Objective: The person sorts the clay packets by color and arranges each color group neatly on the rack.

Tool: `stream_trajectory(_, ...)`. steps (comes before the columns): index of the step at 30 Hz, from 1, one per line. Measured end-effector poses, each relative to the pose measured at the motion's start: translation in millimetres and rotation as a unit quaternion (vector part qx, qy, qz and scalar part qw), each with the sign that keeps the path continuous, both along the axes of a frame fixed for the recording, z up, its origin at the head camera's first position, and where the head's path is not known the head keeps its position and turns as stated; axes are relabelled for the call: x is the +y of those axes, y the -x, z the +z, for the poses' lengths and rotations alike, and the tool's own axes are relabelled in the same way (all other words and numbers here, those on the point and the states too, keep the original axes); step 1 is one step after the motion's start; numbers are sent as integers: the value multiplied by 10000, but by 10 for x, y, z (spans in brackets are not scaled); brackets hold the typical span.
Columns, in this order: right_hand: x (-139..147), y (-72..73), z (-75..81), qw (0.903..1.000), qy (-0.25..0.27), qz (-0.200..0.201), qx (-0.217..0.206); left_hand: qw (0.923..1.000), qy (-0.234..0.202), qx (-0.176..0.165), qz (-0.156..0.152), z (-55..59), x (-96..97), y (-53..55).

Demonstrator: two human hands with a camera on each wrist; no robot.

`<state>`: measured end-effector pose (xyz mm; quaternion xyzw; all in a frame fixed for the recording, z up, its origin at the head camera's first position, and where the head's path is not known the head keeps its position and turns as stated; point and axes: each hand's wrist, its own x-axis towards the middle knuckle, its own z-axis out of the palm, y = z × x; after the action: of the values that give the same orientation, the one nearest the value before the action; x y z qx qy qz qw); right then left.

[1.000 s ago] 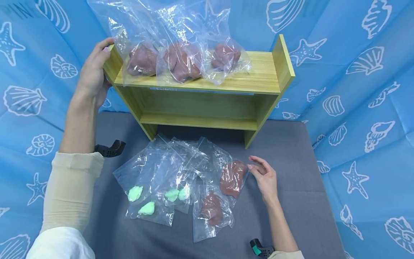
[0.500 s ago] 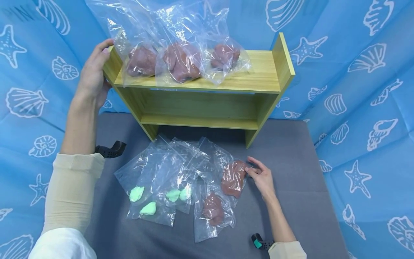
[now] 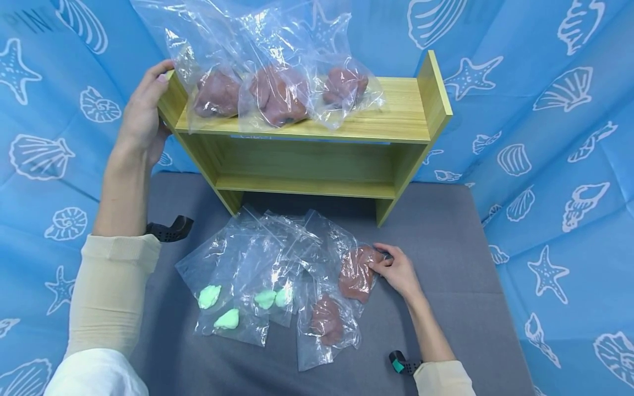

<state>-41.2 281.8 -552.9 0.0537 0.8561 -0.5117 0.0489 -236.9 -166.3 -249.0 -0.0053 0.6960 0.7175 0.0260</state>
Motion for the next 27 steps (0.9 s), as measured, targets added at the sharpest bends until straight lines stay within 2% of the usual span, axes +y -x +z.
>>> stream_trajectory(5,-23,26,-15,9957,-807,272,358,10000,12,29,-25,16,4,-9)
stream_trajectory(10,-16,24,-34,9940,-962,234,463,10000,47,25,-21,11,3,-9)
stream_trajectory(15,10,4,-61,9972,-571,121,467,10000,65,7,-28,-3,7,-3)
stream_trajectory(21,25,-29,-40,9996,85,41,281,10000,-24,-33,-10,-6,6,14)
stream_trajectory(27,62,-58,-4,9941,1016,109,372,10000,-53,-69,-14,1,5,17)
